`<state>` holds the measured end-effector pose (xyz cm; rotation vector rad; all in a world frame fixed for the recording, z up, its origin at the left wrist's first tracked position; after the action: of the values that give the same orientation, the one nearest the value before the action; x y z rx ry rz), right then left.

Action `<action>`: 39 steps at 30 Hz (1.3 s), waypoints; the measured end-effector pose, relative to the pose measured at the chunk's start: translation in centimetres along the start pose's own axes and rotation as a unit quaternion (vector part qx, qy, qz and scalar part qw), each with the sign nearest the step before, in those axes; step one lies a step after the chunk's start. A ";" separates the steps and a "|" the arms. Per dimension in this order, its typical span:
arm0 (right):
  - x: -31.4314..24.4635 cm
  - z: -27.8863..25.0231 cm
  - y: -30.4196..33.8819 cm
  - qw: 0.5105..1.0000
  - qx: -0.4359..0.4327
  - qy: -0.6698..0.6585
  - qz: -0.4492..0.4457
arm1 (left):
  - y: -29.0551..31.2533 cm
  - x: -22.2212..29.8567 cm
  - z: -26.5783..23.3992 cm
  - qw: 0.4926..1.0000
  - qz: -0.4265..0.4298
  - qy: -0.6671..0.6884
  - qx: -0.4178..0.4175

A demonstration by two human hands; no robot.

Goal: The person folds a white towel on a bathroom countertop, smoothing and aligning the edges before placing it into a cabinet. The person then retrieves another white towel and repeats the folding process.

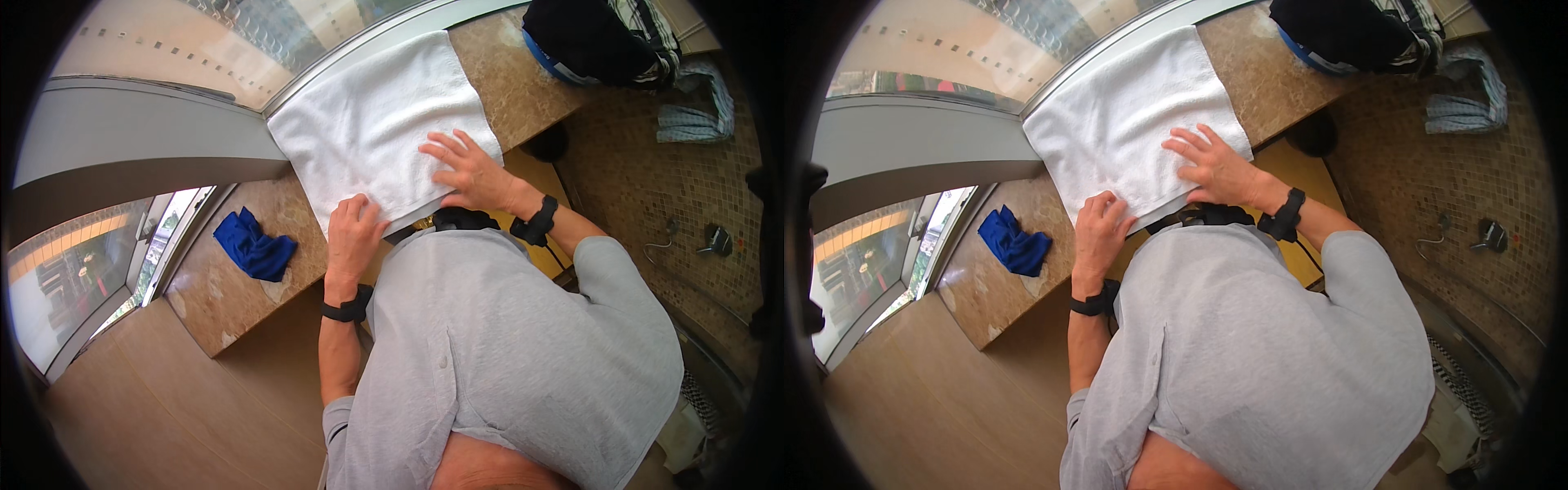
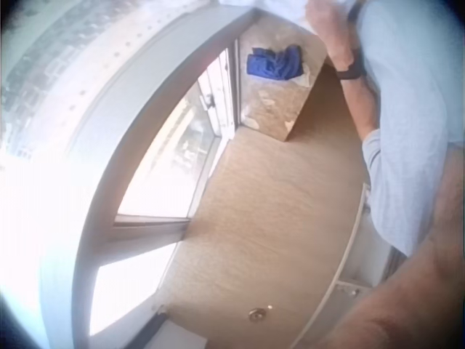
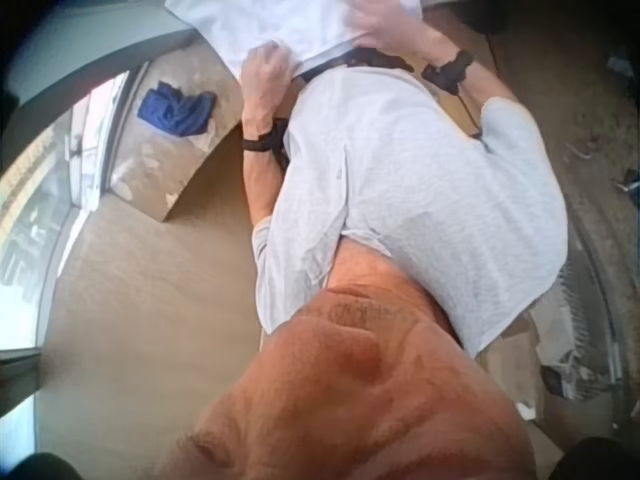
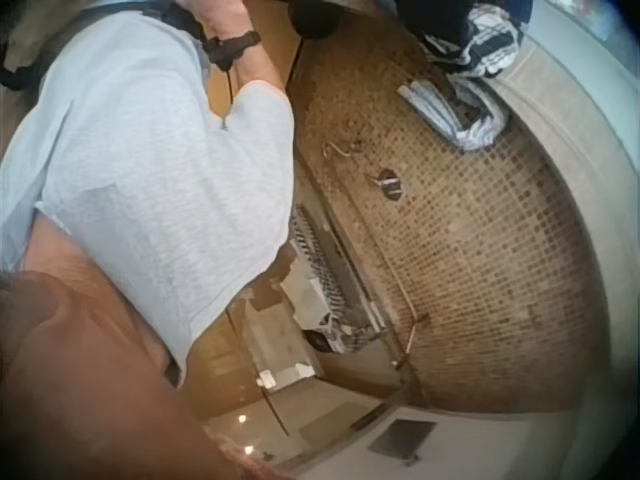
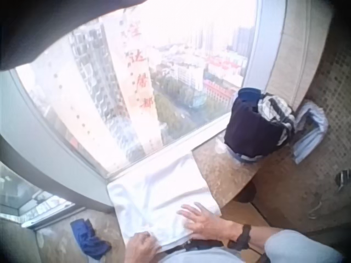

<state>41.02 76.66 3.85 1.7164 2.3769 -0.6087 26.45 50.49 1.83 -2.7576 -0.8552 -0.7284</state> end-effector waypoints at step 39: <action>-1.7 3.4 1.9 0.996 0.063 0.037 -0.043 | 3.2 1.9 0.5 0.994 0.084 -0.064 0.031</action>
<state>42.97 74.35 0.90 1.7217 2.5259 -0.7359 29.86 48.93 2.29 -2.8022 -0.6444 -0.4910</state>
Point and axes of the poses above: each hand's wrist, its own y-axis away from the middle knuckle, its own z-axis out of the palm, x = y × z, the point moved 2 cm from there along -y, towards the middle knuckle, and after that the axes turned 10 degrees about -z, right-handed, at the moved point
